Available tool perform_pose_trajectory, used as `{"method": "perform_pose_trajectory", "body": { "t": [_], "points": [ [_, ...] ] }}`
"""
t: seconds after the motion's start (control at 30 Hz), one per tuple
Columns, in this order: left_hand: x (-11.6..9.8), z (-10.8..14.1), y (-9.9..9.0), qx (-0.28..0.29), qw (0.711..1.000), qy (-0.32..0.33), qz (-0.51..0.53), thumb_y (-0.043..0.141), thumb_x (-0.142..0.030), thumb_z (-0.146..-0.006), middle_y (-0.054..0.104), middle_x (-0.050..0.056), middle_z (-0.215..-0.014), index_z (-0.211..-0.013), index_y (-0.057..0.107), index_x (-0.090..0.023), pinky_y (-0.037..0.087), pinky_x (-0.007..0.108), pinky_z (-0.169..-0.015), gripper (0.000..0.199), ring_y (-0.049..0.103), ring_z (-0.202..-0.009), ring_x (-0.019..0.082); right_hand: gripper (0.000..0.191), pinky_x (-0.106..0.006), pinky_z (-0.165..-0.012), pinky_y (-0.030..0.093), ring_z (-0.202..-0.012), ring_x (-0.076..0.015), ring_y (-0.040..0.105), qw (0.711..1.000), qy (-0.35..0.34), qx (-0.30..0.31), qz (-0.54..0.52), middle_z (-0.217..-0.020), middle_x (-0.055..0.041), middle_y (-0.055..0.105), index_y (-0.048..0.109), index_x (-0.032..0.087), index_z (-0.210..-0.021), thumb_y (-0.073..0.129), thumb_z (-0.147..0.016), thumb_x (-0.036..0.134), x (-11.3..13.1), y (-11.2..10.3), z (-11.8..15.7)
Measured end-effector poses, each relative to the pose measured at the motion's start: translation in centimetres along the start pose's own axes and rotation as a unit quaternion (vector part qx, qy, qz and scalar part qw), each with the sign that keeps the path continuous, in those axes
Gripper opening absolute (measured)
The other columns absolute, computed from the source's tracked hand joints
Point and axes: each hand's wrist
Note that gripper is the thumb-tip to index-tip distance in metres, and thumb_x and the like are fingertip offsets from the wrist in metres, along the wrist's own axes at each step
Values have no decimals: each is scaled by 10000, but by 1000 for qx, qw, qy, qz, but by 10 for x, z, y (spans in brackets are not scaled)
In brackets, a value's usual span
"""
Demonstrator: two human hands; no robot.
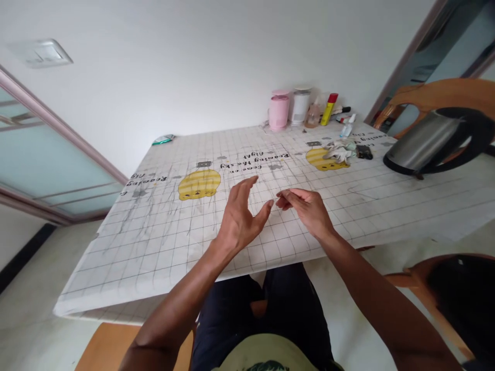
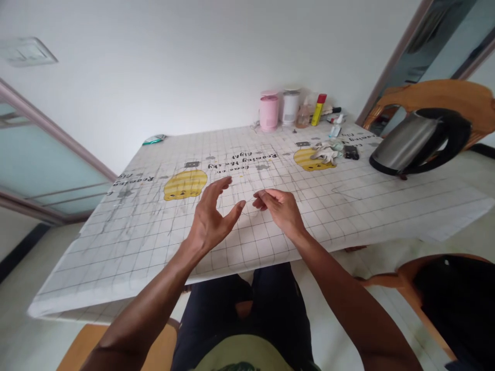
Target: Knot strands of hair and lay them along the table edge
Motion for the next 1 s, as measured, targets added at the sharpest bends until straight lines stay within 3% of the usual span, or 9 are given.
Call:
{"method": "perform_pose_trajectory", "body": {
  "t": [0.13,0.23,0.3,0.4,0.6,0.73,0.83,1.0],
  "points": [
    [-2,-10,-13,130,991,38,2,691,-291,-1054,789,134,-1185,-1491,621,-185,603,445,-942,455,761,-1028,270,354,-420,-795,612,-842,-253,733,998,-14,60,26,-865,-46,793,845,282,-879,715,-1004,587,11,12,9],
    [1,-12,-18,183,982,39,16,611,-216,-1074,812,122,-1072,-1375,728,-172,607,375,-828,326,780,-911,243,381,-406,-774,592,-779,-233,703,996,-11,72,53,-797,-35,763,798,279,-775,702,-1021,554,18,17,17],
    [2,-11,-22,189,981,44,16,588,-180,-1068,822,115,-1055,-1345,758,-177,604,353,-811,325,785,-890,232,347,-403,-777,584,-768,-228,692,995,-2,86,44,-785,-33,751,806,283,-814,707,-1024,540,21,19,22],
    [4,-8,-28,199,978,57,0,561,-166,-1067,830,109,-1040,-1363,758,-175,595,326,-763,356,769,-798,199,250,-402,-811,577,-789,-223,684,991,25,116,-61,-808,-36,735,843,277,-970,754,-1007,507,18,21,30],
    [10,2,-32,163,984,59,-29,549,-171,-1052,770,54,-819,-1324,762,-129,527,265,-630,349,647,-618,133,174,-455,-1026,528,-957,-239,698,946,82,120,-291,-853,-34,662,870,244,-1052,814,-973,389,-3,35,53],
    [14,9,-32,157,988,11,-1,560,-154,-1024,743,25,-809,-1284,763,-157,537,260,-668,329,639,-639,121,127,-489,-1083,502,-933,-240,668,926,108,95,-348,-834,-31,634,878,264,-996,829,-943,369,-17,48,71],
    [15,12,-33,189,976,-67,80,588,-174,-1020,749,16,-827,-1245,743,-174,560,255,-695,273,679,-679,123,148,-490,-1073,502,-859,-224,606,921,112,73,-366,-780,-19,576,878,264,-1019,827,-935,374,-24,55,80],
    [11,11,-41,259,904,-196,278,688,-313,-1029,744,41,-796,-1020,740,-142,578,255,-684,179,701,-686,133,150,-421,-931,519,-795,-197,515,924,105,64,-363,-737,0,482,864,233,-1002,815,-954,366,-27,61,91]
  ]
}}
Point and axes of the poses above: each hand's wrist, its own z-axis away from the middle knuckle, its own y-axis out of the palm, x = y × z
